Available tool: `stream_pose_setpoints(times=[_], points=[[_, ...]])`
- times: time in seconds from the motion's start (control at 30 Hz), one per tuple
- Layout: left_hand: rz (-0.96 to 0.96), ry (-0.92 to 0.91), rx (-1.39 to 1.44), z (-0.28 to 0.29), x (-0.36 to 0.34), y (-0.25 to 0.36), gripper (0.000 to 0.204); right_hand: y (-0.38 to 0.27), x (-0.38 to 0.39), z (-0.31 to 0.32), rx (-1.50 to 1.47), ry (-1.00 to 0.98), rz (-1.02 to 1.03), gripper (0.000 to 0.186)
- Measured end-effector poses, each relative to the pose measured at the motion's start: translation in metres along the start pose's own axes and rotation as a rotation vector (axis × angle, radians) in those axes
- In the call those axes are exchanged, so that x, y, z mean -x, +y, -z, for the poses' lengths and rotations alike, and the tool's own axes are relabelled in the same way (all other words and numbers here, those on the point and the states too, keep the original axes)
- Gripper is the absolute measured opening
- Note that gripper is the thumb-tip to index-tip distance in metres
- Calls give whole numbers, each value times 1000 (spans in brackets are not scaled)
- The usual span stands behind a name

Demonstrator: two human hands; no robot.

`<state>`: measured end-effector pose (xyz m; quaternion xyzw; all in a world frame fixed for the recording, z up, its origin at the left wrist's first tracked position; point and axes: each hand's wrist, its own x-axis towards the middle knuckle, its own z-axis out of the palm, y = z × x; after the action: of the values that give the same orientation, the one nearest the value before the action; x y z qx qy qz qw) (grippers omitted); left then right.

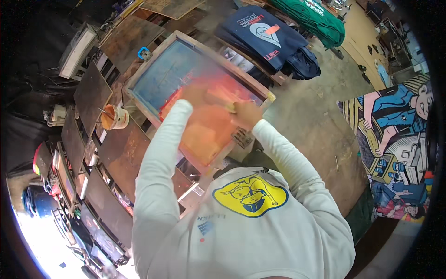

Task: Applying ink onto t-shirts through a silk screen using a squeegee to print designs.

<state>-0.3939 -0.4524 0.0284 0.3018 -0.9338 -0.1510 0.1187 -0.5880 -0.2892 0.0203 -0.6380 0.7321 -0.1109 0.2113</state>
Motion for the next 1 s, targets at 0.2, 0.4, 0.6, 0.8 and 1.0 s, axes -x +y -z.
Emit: stream_pose_setpoints(times=[0.2,0.4,0.6,0.8,1.0], points=[[77,-316,-44,-19,-65,18,50,34,-6,-12,-17,77,-93,37],[-94,-126,6,-51,6,-46,36,-26,23,-57,-101,105,-84,42],[100,-182,8,-17,98,-48,36,-83,47,-79,-64,4,58,41],[384,-49,5,-14,169,-19,42,-78,41,-101,-46,-135,296,46],[848,-3,-34,-22,182,18,49,-61,-35,-42,159,-307,603,27]])
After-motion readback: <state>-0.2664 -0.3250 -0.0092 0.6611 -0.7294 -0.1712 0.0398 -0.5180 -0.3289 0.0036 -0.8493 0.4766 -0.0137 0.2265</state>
